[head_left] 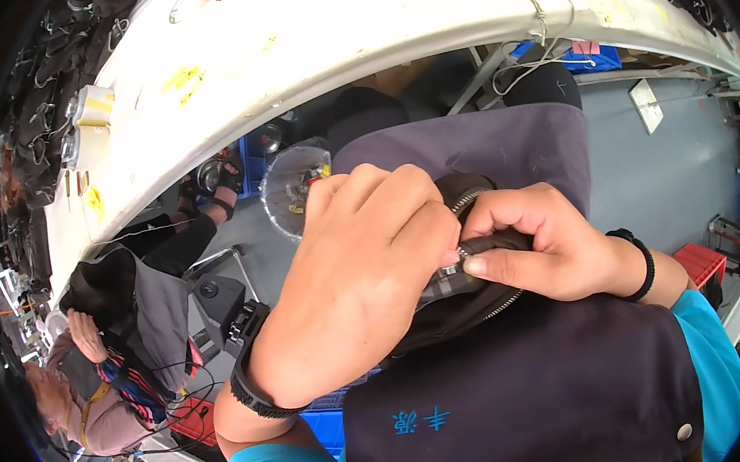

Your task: The recorder trims loose threads and inspects the zipper/lining of a small brown leather pouch at a workshop station.

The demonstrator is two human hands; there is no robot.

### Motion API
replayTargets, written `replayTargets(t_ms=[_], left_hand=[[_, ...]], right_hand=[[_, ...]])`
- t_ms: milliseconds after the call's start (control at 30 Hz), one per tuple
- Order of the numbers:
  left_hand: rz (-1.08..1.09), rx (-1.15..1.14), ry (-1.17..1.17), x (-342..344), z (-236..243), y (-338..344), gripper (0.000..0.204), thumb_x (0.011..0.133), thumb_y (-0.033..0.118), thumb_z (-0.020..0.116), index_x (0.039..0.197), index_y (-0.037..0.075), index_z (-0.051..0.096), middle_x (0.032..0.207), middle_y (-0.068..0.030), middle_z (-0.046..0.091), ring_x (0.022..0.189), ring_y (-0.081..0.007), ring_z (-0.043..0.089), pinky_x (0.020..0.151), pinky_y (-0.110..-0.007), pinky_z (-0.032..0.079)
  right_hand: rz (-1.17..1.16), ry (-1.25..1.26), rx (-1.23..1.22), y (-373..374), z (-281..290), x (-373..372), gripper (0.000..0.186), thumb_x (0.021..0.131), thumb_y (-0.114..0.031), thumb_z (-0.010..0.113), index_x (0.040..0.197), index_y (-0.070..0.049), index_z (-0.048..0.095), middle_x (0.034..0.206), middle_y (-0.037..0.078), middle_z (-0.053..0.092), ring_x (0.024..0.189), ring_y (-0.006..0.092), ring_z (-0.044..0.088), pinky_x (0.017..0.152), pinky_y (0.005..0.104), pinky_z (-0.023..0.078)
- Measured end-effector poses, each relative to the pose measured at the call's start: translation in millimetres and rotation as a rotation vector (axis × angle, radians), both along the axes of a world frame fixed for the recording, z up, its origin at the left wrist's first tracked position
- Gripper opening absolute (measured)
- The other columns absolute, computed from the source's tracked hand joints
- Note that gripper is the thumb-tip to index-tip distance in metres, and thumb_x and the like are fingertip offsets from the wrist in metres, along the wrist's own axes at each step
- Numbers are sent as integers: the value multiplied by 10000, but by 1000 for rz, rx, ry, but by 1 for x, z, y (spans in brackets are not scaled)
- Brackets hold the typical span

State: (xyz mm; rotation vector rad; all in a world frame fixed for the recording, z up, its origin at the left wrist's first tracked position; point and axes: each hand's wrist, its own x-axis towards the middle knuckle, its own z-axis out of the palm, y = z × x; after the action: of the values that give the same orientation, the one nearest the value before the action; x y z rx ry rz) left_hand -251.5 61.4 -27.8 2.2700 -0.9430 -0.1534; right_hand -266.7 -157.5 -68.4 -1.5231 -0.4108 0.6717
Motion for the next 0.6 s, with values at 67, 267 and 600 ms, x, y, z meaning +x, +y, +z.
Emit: replayTargets(t_ms=[67, 267, 600], left_hand=[[7, 24, -63, -4, -4, 0, 180, 674, 14, 715, 785, 38, 575, 837, -80, 546, 814, -280, 531, 728, -365, 386], [-64, -21, -63, 7, -21, 7, 149, 709, 35, 676, 786, 42, 548, 856, -97, 525, 834, -306, 524, 812, -396, 394], [704, -1102, 495, -21, -89, 57, 122, 991, 179, 528, 962, 64, 553, 979, -45, 532, 931, -148, 489, 857, -325, 408]], right_hand=[[-5, 16, 4, 3, -2, 0, 96, 884, -58, 648, 909, 7, 583, 788, 53, 626, 707, 90, 545, 634, 267, 453], [5, 72, -28, 6, -1, 10, 112, 890, -69, 649, 918, 18, 584, 804, 55, 634, 736, 88, 551, 660, 271, 462], [-83, 217, 33, -1, -12, 14, 100, 929, -78, 630, 919, 5, 574, 810, -16, 592, 755, 29, 502, 660, 230, 444]])
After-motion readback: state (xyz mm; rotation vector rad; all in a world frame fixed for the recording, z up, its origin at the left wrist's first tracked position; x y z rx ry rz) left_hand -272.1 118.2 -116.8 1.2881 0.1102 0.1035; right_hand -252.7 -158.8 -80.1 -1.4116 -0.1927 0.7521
